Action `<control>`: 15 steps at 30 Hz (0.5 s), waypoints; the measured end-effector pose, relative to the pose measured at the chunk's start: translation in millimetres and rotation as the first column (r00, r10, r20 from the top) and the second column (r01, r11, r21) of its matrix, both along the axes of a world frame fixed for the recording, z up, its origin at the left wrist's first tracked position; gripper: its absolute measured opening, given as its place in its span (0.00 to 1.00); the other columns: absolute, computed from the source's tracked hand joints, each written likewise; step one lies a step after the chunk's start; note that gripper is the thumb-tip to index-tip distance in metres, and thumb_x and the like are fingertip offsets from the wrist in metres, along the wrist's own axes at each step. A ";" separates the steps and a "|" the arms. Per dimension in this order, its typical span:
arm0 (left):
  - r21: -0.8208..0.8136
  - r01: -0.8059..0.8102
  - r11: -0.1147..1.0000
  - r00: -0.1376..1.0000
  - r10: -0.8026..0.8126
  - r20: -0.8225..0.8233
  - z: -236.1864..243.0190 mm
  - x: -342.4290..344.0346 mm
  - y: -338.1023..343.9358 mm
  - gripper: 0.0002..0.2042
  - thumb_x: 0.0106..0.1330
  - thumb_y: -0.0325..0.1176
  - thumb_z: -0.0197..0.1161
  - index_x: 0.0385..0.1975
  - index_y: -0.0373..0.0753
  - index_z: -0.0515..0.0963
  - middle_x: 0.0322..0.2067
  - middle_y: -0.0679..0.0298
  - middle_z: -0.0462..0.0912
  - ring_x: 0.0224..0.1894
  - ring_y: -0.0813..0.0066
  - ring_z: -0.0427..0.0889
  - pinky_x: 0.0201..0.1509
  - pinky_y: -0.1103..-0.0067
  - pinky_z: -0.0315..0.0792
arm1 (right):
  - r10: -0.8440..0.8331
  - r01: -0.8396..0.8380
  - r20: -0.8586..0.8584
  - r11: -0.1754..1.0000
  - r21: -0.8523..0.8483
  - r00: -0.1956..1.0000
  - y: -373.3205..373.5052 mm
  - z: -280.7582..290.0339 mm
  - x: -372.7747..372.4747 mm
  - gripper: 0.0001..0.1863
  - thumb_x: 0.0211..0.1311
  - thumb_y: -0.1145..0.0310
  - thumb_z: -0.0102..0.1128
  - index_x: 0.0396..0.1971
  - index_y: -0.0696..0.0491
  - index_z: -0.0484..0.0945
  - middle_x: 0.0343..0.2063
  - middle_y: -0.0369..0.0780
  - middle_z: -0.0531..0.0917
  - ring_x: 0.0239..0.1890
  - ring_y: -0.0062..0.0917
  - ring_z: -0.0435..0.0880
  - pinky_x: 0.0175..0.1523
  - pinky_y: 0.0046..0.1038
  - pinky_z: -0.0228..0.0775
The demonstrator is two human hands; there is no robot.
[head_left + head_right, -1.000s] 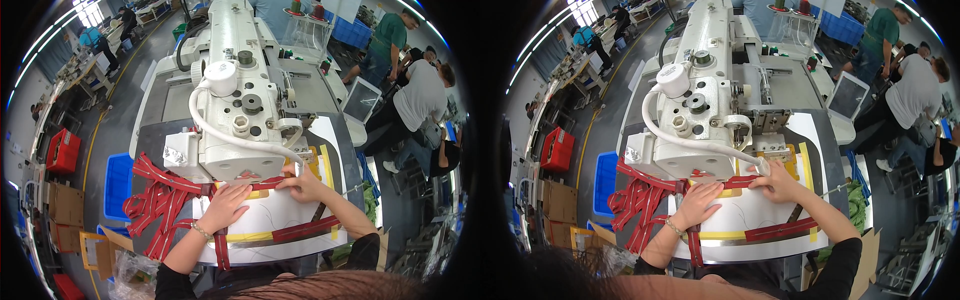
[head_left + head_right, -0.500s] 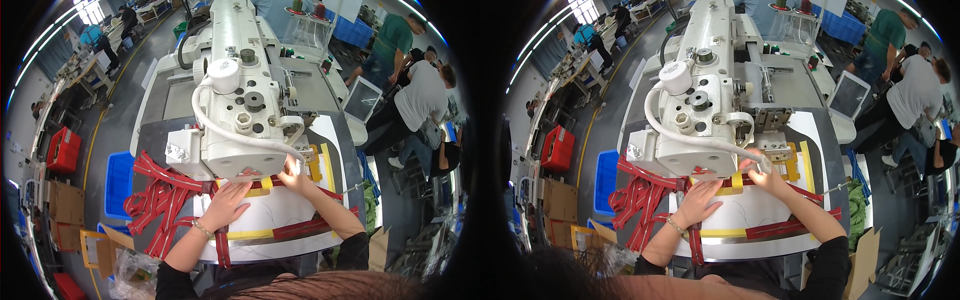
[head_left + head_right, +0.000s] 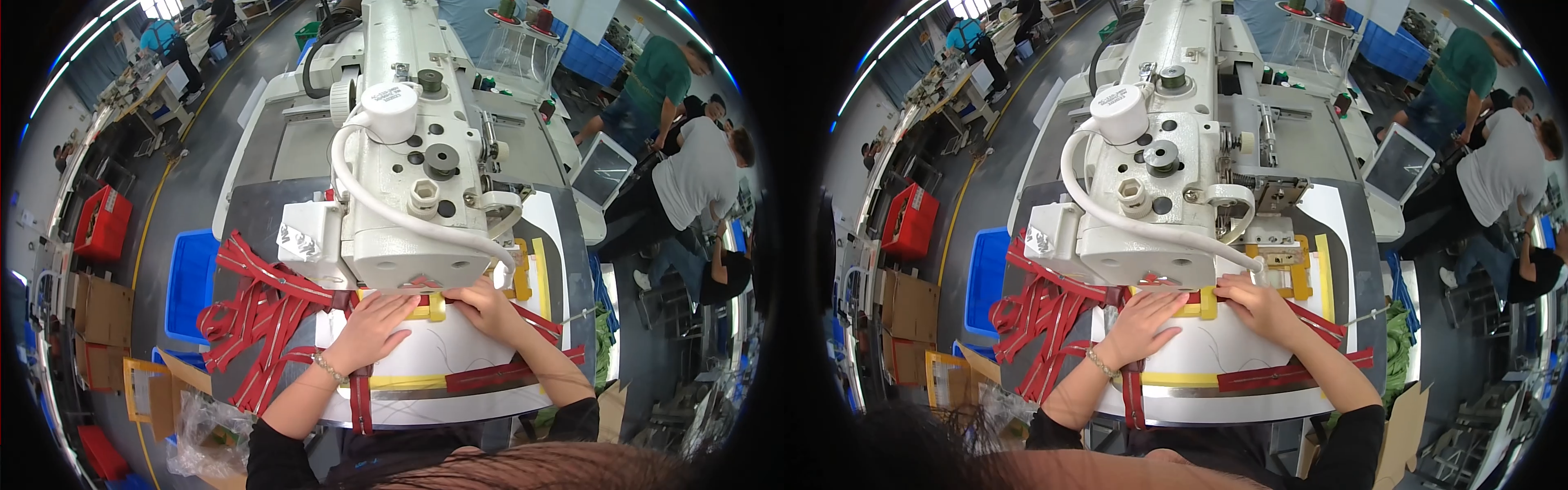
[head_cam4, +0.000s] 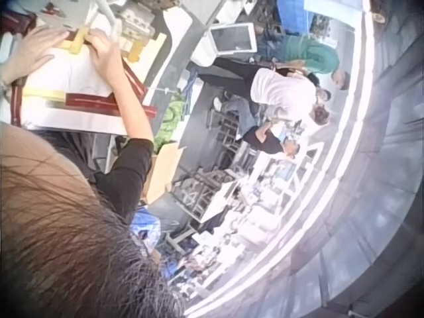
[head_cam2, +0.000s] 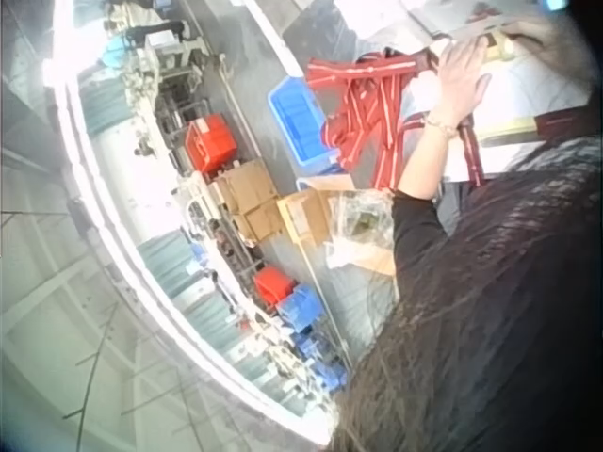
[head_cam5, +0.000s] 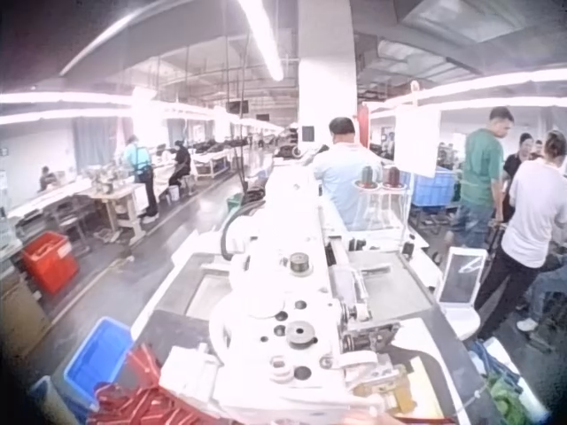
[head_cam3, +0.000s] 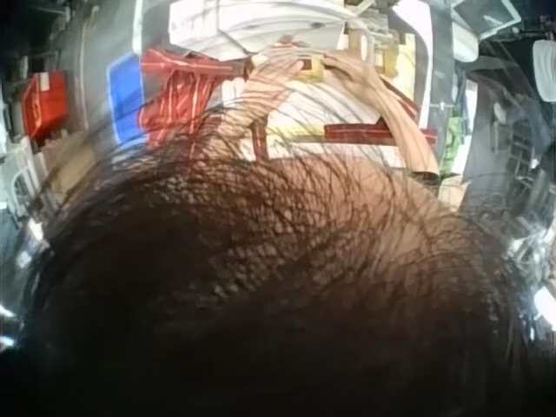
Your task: Sewing red leather or fabric straps using an industrial sewing machine.
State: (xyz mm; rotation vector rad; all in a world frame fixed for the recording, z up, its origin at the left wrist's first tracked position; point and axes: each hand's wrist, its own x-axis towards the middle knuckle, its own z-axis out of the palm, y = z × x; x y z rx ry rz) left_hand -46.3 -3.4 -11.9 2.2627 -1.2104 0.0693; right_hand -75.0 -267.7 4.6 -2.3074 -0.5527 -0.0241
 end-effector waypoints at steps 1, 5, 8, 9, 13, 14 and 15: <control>0.003 -0.009 1.000 1.000 0.009 -0.004 0.2 0.1 -0.2 0.28 0.59 0.37 0.63 0.60 0.38 0.68 0.55 0.58 0.76 0.58 0.64 0.72 0.62 0.69 0.62 | -0.005 0.005 -0.006 1.000 -0.001 1.000 0.1 0.9 0.1 0.15 0.55 0.80 0.57 0.44 0.55 0.77 0.48 0.42 0.80 0.55 0.37 0.77 0.60 0.37 0.68; -0.010 0.001 1.000 1.000 -0.001 0.000 1.5 1.6 -2.1 0.27 0.59 0.37 0.63 0.59 0.38 0.69 0.53 0.58 0.76 0.57 0.65 0.73 0.61 0.70 0.62 | 0.012 -0.011 0.044 1.000 -0.023 0.999 -1.6 0.0 2.3 0.14 0.56 0.81 0.57 0.44 0.55 0.77 0.48 0.42 0.80 0.55 0.38 0.77 0.58 0.35 0.69; 0.000 -0.008 1.000 1.000 0.008 0.003 0.6 1.0 -0.8 0.26 0.59 0.37 0.63 0.58 0.38 0.70 0.51 0.59 0.77 0.55 0.66 0.75 0.58 0.70 0.63 | -0.004 0.004 -0.003 1.000 0.019 1.000 0.0 -3.2 1.1 0.13 0.57 0.80 0.56 0.43 0.55 0.77 0.48 0.43 0.80 0.55 0.38 0.76 0.58 0.33 0.70; 0.011 -0.012 1.000 1.000 0.012 -0.001 0.3 0.8 -0.4 0.25 0.59 0.37 0.63 0.57 0.38 0.70 0.50 0.59 0.78 0.53 0.66 0.76 0.57 0.71 0.64 | -0.028 0.028 -0.011 1.000 0.011 1.000 0.0 -3.6 -0.1 0.13 0.57 0.80 0.57 0.42 0.55 0.78 0.47 0.42 0.81 0.54 0.38 0.77 0.57 0.33 0.70; 0.020 -0.019 1.000 1.000 0.019 0.011 2.4 -0.2 -2.0 0.22 0.60 0.38 0.63 0.54 0.39 0.72 0.46 0.61 0.80 0.49 0.67 0.78 0.53 0.71 0.66 | -0.094 0.091 -0.124 0.995 -0.030 0.988 -4.8 -7.6 -3.6 0.11 0.56 0.77 0.59 0.40 0.56 0.79 0.45 0.43 0.81 0.50 0.38 0.79 0.55 0.33 0.71; -0.004 -0.028 1.000 0.999 0.028 0.026 2.8 -0.5 -2.6 0.20 0.59 0.38 0.63 0.51 0.39 0.74 0.44 0.62 0.81 0.46 0.67 0.79 0.51 0.71 0.67 | -0.092 0.089 -0.128 0.996 -0.031 0.987 -5.7 -10.1 -5.0 0.11 0.56 0.77 0.59 0.40 0.56 0.79 0.45 0.43 0.81 0.50 0.38 0.79 0.55 0.33 0.71; -0.028 -0.036 0.999 0.998 0.037 0.041 2.1 -0.7 -3.3 0.18 0.59 0.38 0.63 0.48 0.40 0.75 0.41 0.63 0.82 0.43 0.66 0.80 0.49 0.71 0.68 | -0.116 0.110 -0.104 0.992 -0.062 0.988 -6.6 -13.2 -6.4 0.11 0.56 0.76 0.60 0.40 0.56 0.79 0.45 0.44 0.81 0.50 0.39 0.78 0.55 0.35 0.70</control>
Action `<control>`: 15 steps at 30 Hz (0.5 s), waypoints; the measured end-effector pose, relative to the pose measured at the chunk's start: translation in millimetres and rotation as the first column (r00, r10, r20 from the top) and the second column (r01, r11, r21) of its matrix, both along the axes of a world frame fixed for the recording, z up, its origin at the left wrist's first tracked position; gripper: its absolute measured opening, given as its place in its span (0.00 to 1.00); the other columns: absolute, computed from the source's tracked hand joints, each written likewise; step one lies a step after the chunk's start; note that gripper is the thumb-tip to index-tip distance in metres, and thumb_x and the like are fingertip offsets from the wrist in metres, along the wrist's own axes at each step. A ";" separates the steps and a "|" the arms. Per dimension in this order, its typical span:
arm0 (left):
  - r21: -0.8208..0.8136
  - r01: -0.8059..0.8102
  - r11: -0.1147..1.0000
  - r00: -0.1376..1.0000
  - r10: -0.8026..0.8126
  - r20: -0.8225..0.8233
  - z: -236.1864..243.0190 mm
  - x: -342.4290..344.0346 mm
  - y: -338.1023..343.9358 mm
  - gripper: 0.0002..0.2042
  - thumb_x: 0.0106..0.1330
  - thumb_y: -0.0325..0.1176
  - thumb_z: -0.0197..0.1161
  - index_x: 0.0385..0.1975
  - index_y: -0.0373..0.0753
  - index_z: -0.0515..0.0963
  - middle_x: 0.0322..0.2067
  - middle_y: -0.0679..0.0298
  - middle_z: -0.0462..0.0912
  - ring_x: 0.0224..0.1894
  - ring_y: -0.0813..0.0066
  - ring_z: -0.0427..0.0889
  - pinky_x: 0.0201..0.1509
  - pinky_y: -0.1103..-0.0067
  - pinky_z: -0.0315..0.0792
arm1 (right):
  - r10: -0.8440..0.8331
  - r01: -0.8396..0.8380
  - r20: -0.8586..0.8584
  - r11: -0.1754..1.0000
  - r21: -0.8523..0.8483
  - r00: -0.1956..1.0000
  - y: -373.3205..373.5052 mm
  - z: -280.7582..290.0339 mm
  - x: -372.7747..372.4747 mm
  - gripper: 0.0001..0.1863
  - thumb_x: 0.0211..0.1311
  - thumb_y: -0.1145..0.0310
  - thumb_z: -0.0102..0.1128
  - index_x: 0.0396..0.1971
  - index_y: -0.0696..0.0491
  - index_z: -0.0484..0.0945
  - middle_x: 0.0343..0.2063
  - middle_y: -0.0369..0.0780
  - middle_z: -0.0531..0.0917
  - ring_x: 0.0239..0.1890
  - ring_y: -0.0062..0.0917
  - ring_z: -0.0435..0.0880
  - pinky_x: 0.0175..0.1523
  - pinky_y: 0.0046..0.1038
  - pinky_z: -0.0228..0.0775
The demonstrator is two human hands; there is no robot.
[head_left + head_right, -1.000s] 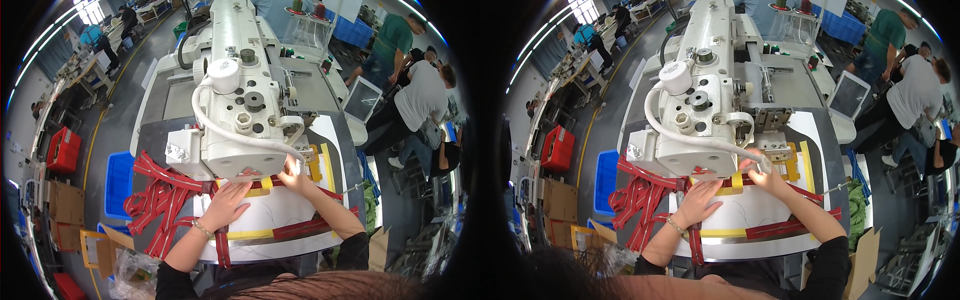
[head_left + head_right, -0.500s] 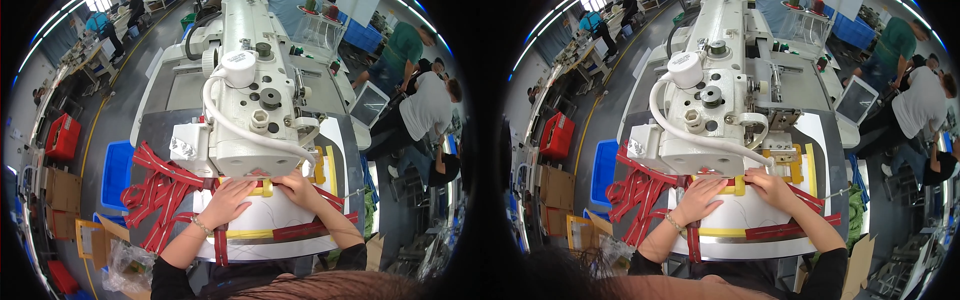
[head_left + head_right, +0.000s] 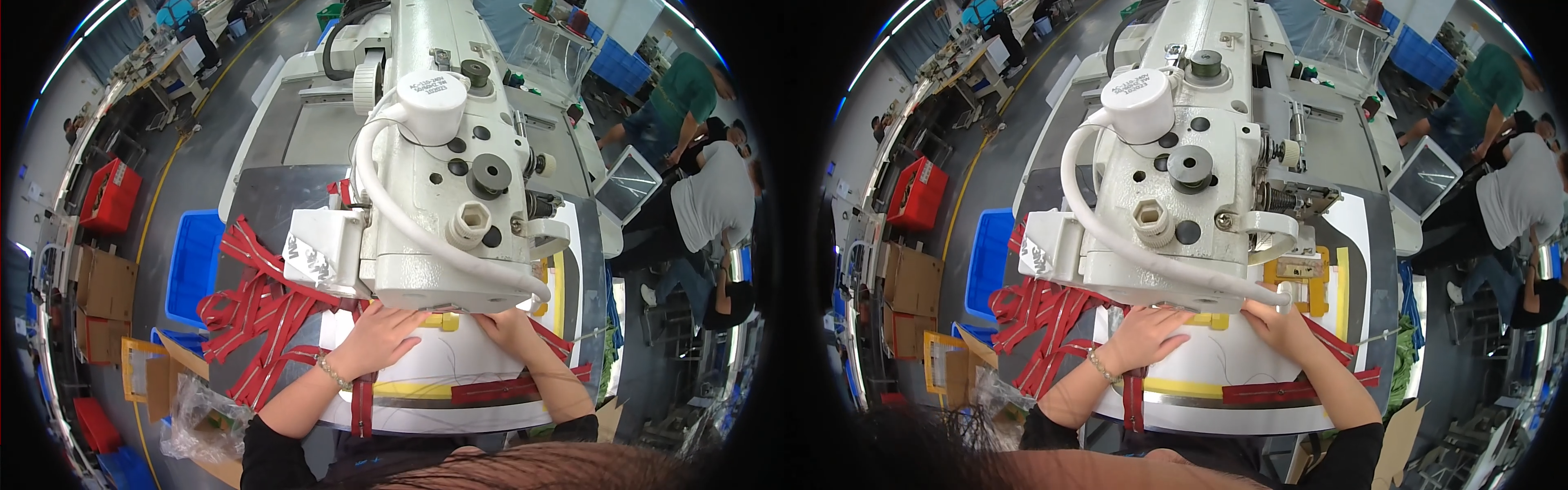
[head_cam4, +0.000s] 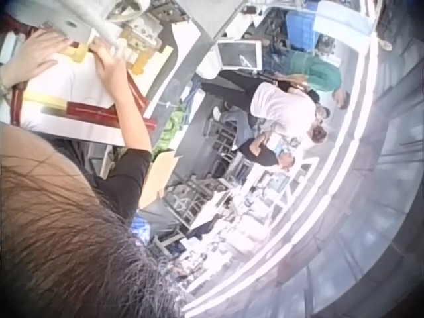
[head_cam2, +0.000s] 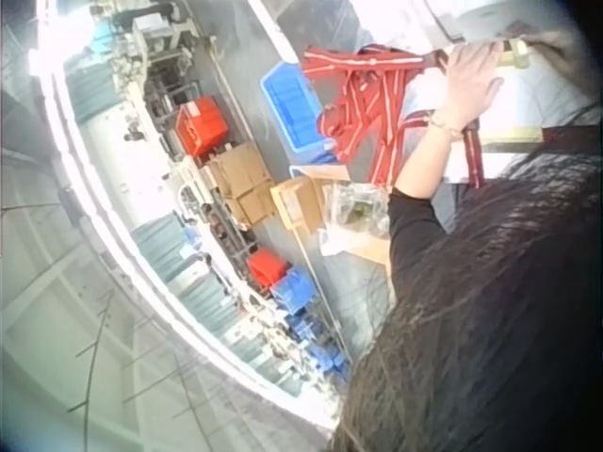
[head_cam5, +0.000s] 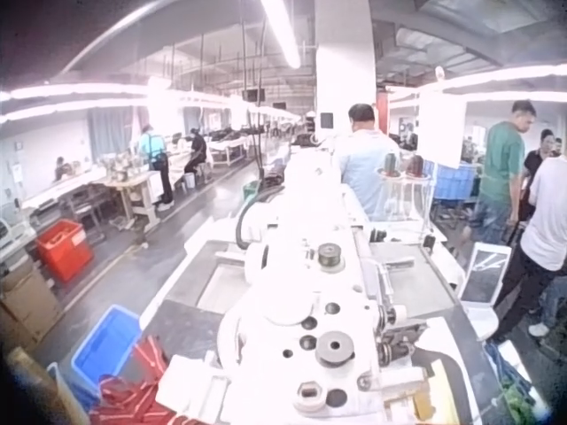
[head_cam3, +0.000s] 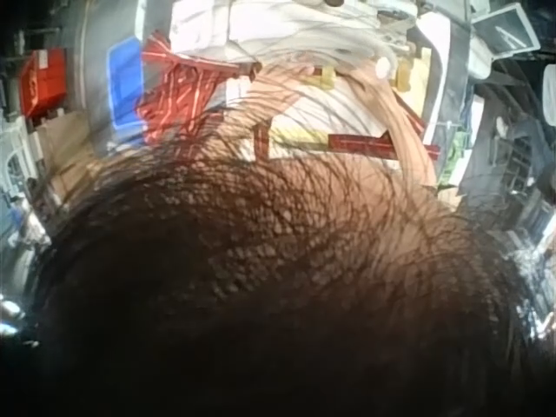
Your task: Sewing red leather or fabric straps using an industrial sewing machine.
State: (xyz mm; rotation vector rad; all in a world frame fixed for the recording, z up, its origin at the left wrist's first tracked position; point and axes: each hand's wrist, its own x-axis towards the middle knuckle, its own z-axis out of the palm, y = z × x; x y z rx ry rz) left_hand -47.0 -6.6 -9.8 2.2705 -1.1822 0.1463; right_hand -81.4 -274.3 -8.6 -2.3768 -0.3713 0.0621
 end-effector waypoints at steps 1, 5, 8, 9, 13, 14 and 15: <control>-0.001 0.000 1.000 1.000 0.000 -0.004 -1.8 -0.8 1.0 0.18 0.59 0.38 0.63 0.48 0.40 0.75 0.41 0.63 0.82 0.43 0.66 0.80 0.49 0.71 0.68 | -0.021 0.021 0.021 0.999 -0.034 1.000 -1.3 -2.3 -0.7 0.11 0.55 0.75 0.61 0.39 0.56 0.80 0.44 0.44 0.81 0.50 0.39 0.78 0.56 0.37 0.70; 0.046 0.033 0.998 0.994 -0.028 -0.102 -4.4 -0.9 4.4 0.16 0.61 0.37 0.62 0.46 0.39 0.76 0.40 0.65 0.80 0.48 0.69 0.76 0.53 0.71 0.64 | 0.036 -0.034 0.096 0.999 -0.025 0.995 -4.1 -5.0 1.1 0.13 0.53 0.75 0.62 0.41 0.55 0.80 0.45 0.44 0.81 0.52 0.38 0.77 0.58 0.39 0.68; 0.042 0.008 0.999 1.000 -0.007 -0.015 -5.5 -1.0 3.7 0.13 0.59 0.38 0.64 0.40 0.39 0.78 0.36 0.63 0.81 0.41 0.65 0.78 0.50 0.71 0.68 | 0.059 -0.061 0.114 0.998 0.011 0.992 -0.9 4.5 3.9 0.14 0.52 0.76 0.61 0.41 0.55 0.78 0.46 0.43 0.81 0.53 0.37 0.77 0.60 0.39 0.67; 0.069 -0.013 0.998 1.000 0.012 0.015 -6.5 -1.7 3.9 0.13 0.56 0.38 0.66 0.38 0.39 0.80 0.36 0.61 0.81 0.37 0.61 0.80 0.48 0.71 0.71 | 0.068 -0.069 0.101 0.998 0.010 0.993 -0.9 5.8 4.3 0.14 0.51 0.77 0.60 0.41 0.55 0.78 0.46 0.43 0.81 0.54 0.36 0.77 0.61 0.39 0.66; 0.101 -0.023 0.995 0.999 0.026 -0.028 -11.6 -4.3 5.4 0.13 0.55 0.37 0.67 0.39 0.38 0.80 0.38 0.59 0.81 0.38 0.59 0.80 0.47 0.70 0.72 | 0.081 -0.081 0.088 0.997 -0.001 0.993 1.4 15.3 5.1 0.13 0.52 0.78 0.58 0.39 0.54 0.78 0.47 0.42 0.81 0.56 0.34 0.76 0.63 0.39 0.64; 0.084 -0.032 0.996 0.997 0.038 -0.072 -13.6 -4.6 5.3 0.13 0.55 0.36 0.67 0.39 0.38 0.80 0.38 0.59 0.81 0.38 0.59 0.80 0.46 0.70 0.72 | 0.076 -0.076 0.088 0.997 -0.002 0.993 1.1 15.7 5.0 0.13 0.52 0.78 0.58 0.39 0.54 0.78 0.47 0.42 0.81 0.56 0.34 0.76 0.63 0.39 0.64; 0.069 -0.042 0.997 0.992 0.050 -0.116 -15.3 -5.2 5.4 0.13 0.55 0.35 0.67 0.39 0.38 0.80 0.38 0.59 0.81 0.38 0.59 0.80 0.46 0.69 0.73 | 0.076 -0.078 0.089 0.997 0.011 0.993 0.8 15.9 5.1 0.13 0.52 0.77 0.58 0.39 0.53 0.78 0.48 0.42 0.81 0.56 0.34 0.76 0.63 0.39 0.63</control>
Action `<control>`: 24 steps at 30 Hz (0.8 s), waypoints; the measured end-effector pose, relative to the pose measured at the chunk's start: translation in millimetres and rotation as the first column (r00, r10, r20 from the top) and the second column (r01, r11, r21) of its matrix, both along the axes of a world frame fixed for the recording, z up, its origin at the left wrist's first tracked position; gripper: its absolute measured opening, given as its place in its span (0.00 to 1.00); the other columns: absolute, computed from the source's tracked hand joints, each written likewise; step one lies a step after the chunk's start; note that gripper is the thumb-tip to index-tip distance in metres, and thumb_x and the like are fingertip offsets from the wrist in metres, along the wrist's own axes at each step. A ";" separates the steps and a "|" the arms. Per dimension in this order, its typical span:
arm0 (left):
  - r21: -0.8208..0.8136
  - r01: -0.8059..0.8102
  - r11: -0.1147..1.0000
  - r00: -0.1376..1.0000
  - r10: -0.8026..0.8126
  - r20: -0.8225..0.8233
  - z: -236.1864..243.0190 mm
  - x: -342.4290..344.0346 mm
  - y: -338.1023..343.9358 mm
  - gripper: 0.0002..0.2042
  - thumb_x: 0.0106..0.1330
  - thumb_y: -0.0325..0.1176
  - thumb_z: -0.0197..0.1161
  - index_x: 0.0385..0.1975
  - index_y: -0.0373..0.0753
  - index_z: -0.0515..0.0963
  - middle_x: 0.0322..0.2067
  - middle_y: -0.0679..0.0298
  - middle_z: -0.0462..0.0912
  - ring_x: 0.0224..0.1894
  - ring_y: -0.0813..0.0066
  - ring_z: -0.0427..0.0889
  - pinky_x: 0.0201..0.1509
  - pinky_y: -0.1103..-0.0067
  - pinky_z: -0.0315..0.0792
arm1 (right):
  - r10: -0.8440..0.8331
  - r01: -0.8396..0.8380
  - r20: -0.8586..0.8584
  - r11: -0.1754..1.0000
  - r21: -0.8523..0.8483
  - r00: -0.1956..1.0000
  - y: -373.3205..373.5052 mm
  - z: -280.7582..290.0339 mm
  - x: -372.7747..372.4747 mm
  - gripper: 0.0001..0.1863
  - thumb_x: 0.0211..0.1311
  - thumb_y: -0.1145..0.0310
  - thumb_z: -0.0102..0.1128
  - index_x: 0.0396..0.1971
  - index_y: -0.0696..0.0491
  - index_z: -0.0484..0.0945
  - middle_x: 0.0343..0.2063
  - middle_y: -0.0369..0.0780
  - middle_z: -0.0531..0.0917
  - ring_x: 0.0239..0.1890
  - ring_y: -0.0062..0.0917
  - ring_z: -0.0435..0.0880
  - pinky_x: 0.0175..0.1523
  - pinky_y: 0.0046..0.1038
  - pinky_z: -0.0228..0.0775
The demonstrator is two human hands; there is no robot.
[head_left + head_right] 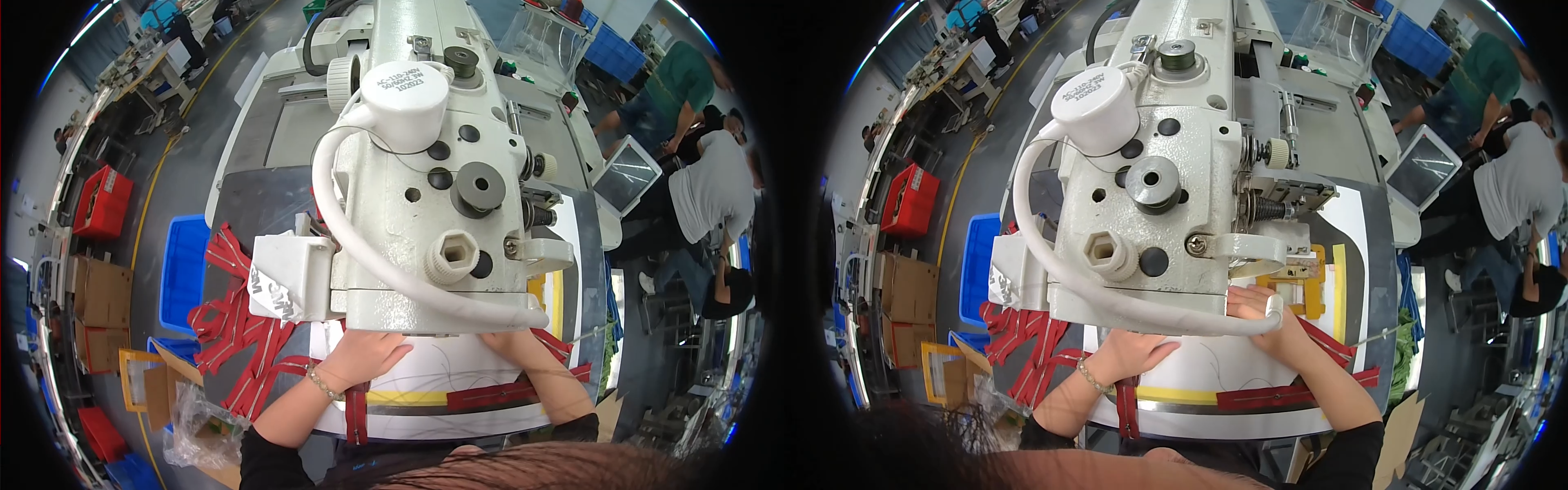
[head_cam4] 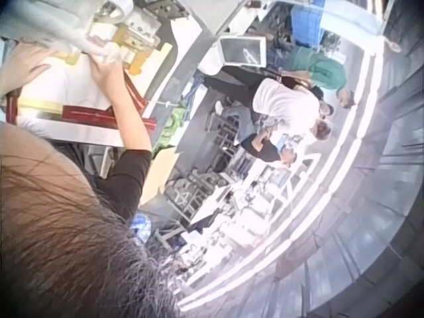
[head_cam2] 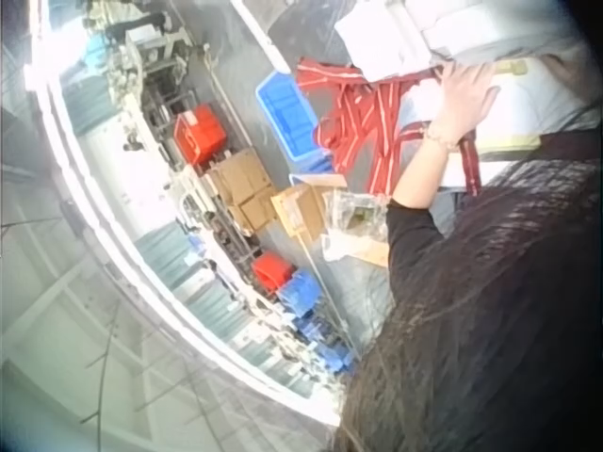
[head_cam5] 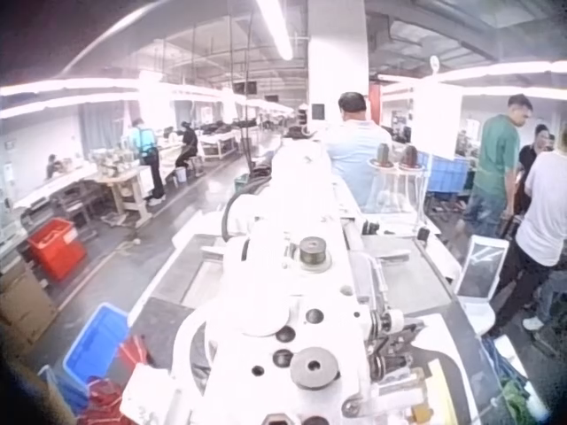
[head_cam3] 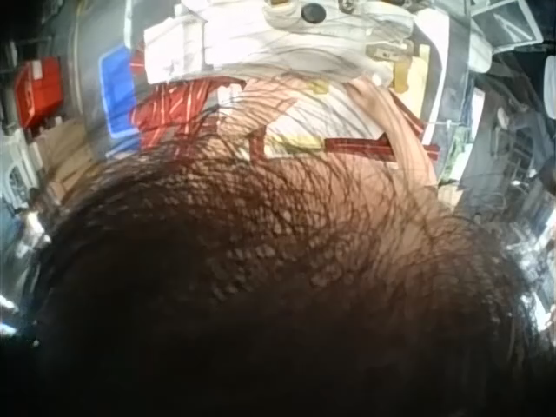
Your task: Sewing red leather or fabric straps using an industrial sewing machine.
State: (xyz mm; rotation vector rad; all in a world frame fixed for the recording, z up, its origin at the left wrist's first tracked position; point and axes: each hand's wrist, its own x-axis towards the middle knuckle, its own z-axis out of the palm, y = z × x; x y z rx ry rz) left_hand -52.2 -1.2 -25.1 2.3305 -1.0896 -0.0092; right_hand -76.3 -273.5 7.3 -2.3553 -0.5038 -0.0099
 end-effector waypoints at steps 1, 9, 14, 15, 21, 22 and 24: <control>0.000 0.003 1.000 1.000 -0.003 0.000 -1.1 -1.4 0.3 0.13 0.55 0.35 0.67 0.39 0.38 0.80 0.38 0.59 0.81 0.38 0.59 0.80 0.46 0.69 0.73 | 0.002 -0.002 -0.001 1.000 0.013 1.000 -0.1 0.2 0.1 0.12 0.53 0.77 0.58 0.40 0.52 0.78 0.48 0.41 0.81 0.56 0.33 0.76 0.63 0.39 0.63; -0.056 0.020 0.998 0.999 -0.022 -0.043 7.4 3.8 -3.1 0.12 0.59 0.33 0.62 0.42 0.39 0.79 0.37 0.58 0.82 0.38 0.57 0.80 0.44 0.68 0.74 | 0.013 -0.015 0.040 0.999 0.038 0.999 -0.2 2.2 1.0 0.13 0.54 0.75 0.59 0.41 0.51 0.79 0.49 0.41 0.81 0.56 0.31 0.77 0.63 0.37 0.63; -0.010 0.045 0.999 0.997 -0.045 -0.066 -15.9 -0.8 7.3 0.10 0.60 0.33 0.61 0.41 0.41 0.79 0.35 0.60 0.82 0.38 0.61 0.81 0.44 0.68 0.74 | -0.012 0.023 -0.028 0.912 0.411 1.000 0.2 -2.0 3.5 0.13 0.54 0.74 0.58 0.42 0.51 0.79 0.50 0.41 0.81 0.56 0.31 0.77 0.62 0.36 0.63; 0.018 0.060 0.998 0.990 -0.057 -0.126 -18.9 -2.1 10.0 0.10 0.60 0.34 0.61 0.40 0.41 0.79 0.34 0.61 0.82 0.38 0.62 0.81 0.44 0.69 0.74 | 0.005 0.039 -0.104 0.910 0.412 0.995 -0.4 -10.8 4.0 0.14 0.54 0.75 0.58 0.42 0.51 0.79 0.50 0.41 0.81 0.55 0.31 0.77 0.61 0.36 0.63; 0.124 -0.004 0.992 0.993 0.018 -0.115 -17.6 -7.4 25.4 0.12 0.60 0.40 0.61 0.40 0.45 0.80 0.36 0.64 0.83 0.40 0.66 0.81 0.45 0.69 0.74 | 0.016 -0.010 -0.023 0.971 0.241 1.000 -6.8 -45.8 4.0 0.15 0.52 0.72 0.59 0.42 0.51 0.79 0.50 0.40 0.80 0.54 0.32 0.78 0.62 0.35 0.63; 0.130 -0.036 0.991 0.998 0.041 -0.038 -13.3 -7.4 26.4 0.13 0.60 0.41 0.61 0.42 0.46 0.80 0.37 0.64 0.83 0.42 0.65 0.81 0.47 0.69 0.74 | 0.057 -0.060 0.035 0.995 0.077 0.998 -9.2 -38.1 4.8 0.16 0.52 0.72 0.60 0.43 0.50 0.79 0.50 0.39 0.81 0.53 0.32 0.78 0.62 0.35 0.63; 0.240 -0.043 0.970 0.928 -0.050 0.369 3.1 -1.1 16.6 0.17 0.59 0.43 0.61 0.46 0.42 0.79 0.46 0.55 0.78 0.52 0.53 0.73 0.57 0.59 0.64 | 0.102 -0.095 0.079 0.991 -0.091 0.992 -8.8 -34.2 4.7 0.16 0.52 0.71 0.60 0.43 0.50 0.79 0.49 0.38 0.81 0.53 0.33 0.78 0.63 0.36 0.63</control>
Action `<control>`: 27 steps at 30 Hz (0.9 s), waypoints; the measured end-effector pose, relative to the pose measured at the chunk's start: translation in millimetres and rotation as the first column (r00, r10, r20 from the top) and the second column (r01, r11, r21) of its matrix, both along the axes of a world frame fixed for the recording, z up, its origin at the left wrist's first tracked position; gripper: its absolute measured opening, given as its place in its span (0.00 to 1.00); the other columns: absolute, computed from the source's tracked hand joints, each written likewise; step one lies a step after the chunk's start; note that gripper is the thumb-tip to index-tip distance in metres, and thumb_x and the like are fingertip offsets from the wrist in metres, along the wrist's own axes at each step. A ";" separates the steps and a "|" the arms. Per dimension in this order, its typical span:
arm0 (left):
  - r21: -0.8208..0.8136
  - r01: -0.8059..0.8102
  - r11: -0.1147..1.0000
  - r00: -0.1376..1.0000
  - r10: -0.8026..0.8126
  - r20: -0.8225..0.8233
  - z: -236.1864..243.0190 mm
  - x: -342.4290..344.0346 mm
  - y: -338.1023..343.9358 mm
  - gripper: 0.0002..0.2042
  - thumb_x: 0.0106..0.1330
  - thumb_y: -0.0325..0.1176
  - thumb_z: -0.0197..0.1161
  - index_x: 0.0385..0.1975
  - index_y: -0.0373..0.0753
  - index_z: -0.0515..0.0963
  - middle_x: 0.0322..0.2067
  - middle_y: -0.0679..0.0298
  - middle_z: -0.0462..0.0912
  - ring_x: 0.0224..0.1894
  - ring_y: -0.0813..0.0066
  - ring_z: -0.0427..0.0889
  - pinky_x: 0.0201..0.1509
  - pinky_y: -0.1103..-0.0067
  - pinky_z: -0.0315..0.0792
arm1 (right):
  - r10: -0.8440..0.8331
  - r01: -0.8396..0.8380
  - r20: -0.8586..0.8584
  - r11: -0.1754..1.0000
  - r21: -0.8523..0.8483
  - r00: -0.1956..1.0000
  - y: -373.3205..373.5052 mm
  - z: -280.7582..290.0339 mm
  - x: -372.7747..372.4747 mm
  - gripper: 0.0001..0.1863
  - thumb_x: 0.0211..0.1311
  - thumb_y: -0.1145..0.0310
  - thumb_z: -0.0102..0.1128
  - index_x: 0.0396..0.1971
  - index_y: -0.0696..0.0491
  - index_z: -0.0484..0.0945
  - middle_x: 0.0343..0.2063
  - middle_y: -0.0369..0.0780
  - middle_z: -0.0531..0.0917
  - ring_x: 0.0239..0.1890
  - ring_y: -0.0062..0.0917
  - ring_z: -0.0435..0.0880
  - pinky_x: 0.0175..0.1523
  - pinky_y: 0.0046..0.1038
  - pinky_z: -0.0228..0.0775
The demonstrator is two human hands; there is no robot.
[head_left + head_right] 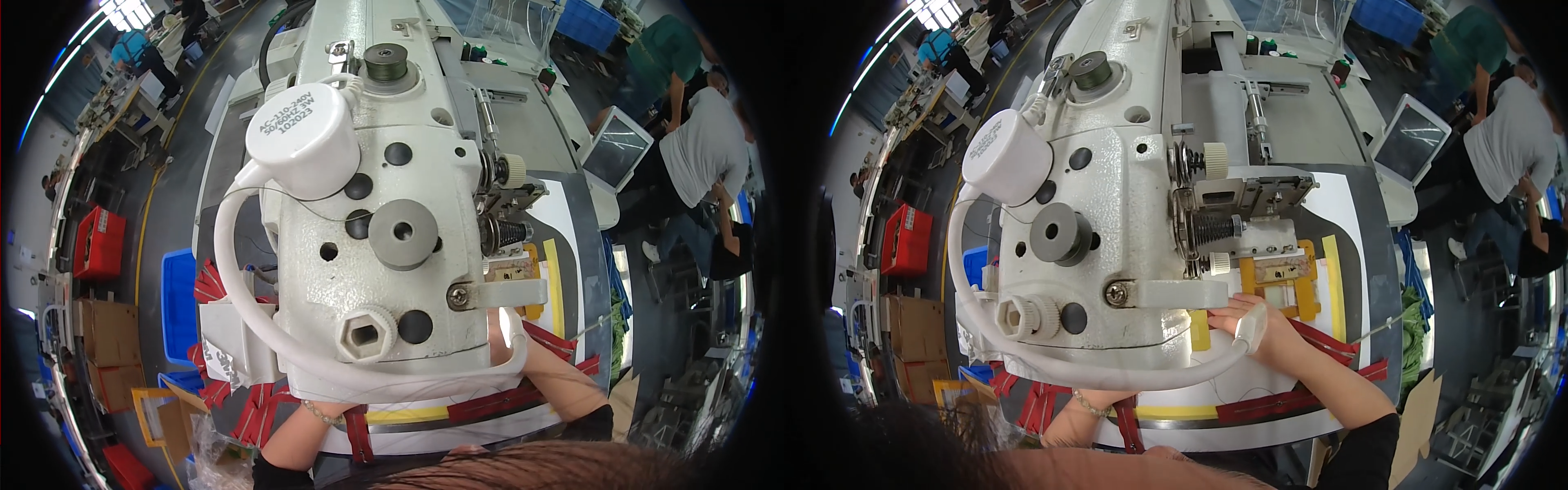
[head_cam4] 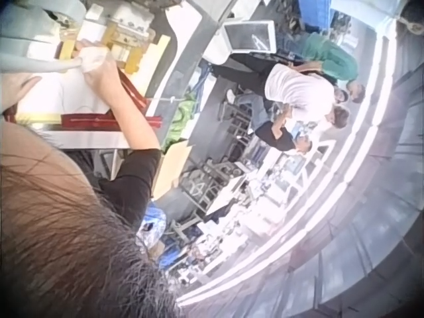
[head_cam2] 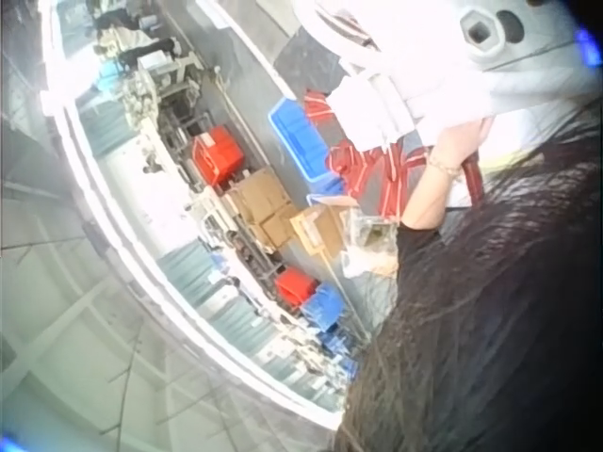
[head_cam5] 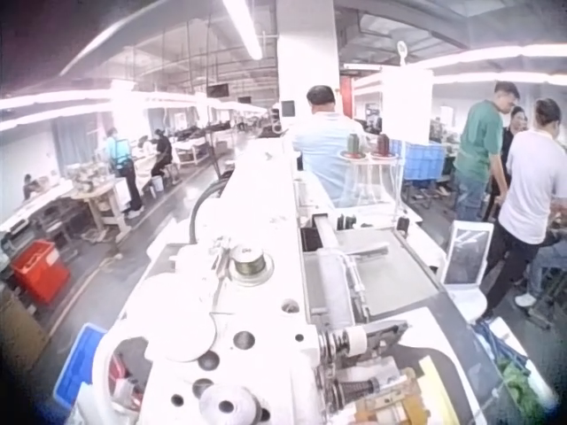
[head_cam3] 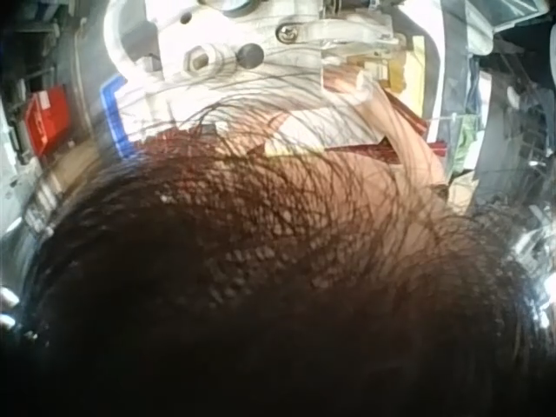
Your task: Sewing red leather or fabric straps using an industrial sewing machine.
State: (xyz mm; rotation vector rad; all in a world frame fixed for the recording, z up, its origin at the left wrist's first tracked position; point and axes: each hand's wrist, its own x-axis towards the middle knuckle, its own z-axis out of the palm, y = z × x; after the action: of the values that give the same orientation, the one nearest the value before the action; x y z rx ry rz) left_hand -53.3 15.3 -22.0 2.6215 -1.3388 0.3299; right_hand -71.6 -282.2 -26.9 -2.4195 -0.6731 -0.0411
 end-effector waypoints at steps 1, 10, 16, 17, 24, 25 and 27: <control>0.129 0.042 0.991 0.911 -0.091 0.402 2.8 3.4 -4.7 0.22 0.59 0.44 0.61 0.50 0.38 0.77 0.55 0.46 0.73 0.61 0.40 0.66 0.67 0.50 0.55 | 0.001 -0.001 -0.006 0.998 0.064 1.000 -1.2 -3.2 -0.9 0.17 0.51 0.71 0.60 0.44 0.50 0.79 0.49 0.38 0.81 0.53 0.33 0.78 0.63 0.36 0.62; 0.043 0.069 0.997 0.986 -0.074 0.150 -4.2 -3.6 2.0 0.17 0.59 0.41 0.59 0.44 0.37 0.79 0.48 0.44 0.77 0.56 0.41 0.71 0.65 0.51 0.56 | 0.008 -0.010 0.022 0.994 0.107 1.000 1.0 4.5 -1.3 0.17 0.51 0.70 0.59 0.44 0.50 0.80 0.46 0.38 0.82 0.52 0.34 0.78 0.62 0.36 0.64; 0.087 0.080 0.993 0.980 -0.095 0.175 -12.6 -4.6 5.2 0.17 0.60 0.42 0.59 0.44 0.40 0.80 0.48 0.45 0.77 0.56 0.42 0.71 0.65 0.50 0.57 | -0.013 0.013 0.015 0.999 0.043 1.000 4.5 4.4 -1.4 0.16 0.51 0.69 0.59 0.43 0.50 0.79 0.43 0.39 0.83 0.50 0.36 0.79 0.61 0.36 0.65; 0.086 0.078 0.993 0.980 -0.092 0.175 -12.3 -4.3 7.1 0.17 0.60 0.42 0.59 0.44 0.40 0.80 0.48 0.45 0.77 0.56 0.42 0.71 0.65 0.50 0.57 | -0.021 0.021 0.013 1.000 -0.008 1.000 4.8 6.5 -1.5 0.16 0.51 0.69 0.60 0.42 0.50 0.78 0.42 0.39 0.83 0.49 0.37 0.79 0.61 0.36 0.65; 0.035 0.084 0.996 0.960 -0.090 0.264 23.8 6.9 -11.5 0.19 0.61 0.42 0.58 0.48 0.38 0.78 0.50 0.46 0.77 0.56 0.45 0.71 0.64 0.55 0.60 | -0.028 0.026 0.028 0.997 0.079 0.999 6.0 11.6 0.5 0.18 0.48 0.72 0.61 0.43 0.50 0.78 0.41 0.39 0.83 0.47 0.38 0.80 0.56 0.35 0.68; 0.075 0.068 0.995 0.918 -0.092 0.386 30.0 9.0 -16.0 0.20 0.61 0.43 0.58 0.48 0.38 0.77 0.50 0.46 0.77 0.56 0.46 0.72 0.64 0.56 0.60 | -0.024 0.020 0.057 0.997 0.077 0.998 4.6 9.3 0.6 0.18 0.47 0.72 0.62 0.43 0.51 0.78 0.41 0.38 0.83 0.46 0.38 0.80 0.55 0.35 0.69; 0.106 0.089 0.990 0.921 -0.123 0.369 32.0 10.4 -16.2 0.20 0.61 0.43 0.57 0.49 0.38 0.77 0.50 0.46 0.76 0.57 0.46 0.71 0.64 0.56 0.60 | -0.019 0.013 0.087 0.997 0.078 0.996 3.4 6.1 0.3 0.19 0.47 0.72 0.62 0.43 0.51 0.78 0.41 0.38 0.83 0.45 0.38 0.80 0.54 0.35 0.69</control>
State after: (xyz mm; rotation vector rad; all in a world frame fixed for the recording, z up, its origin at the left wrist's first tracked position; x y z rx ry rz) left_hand -42.9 -0.9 10.0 2.6327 -1.6357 0.8080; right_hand -71.3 -278.8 -20.7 -2.3595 -0.6788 -0.1778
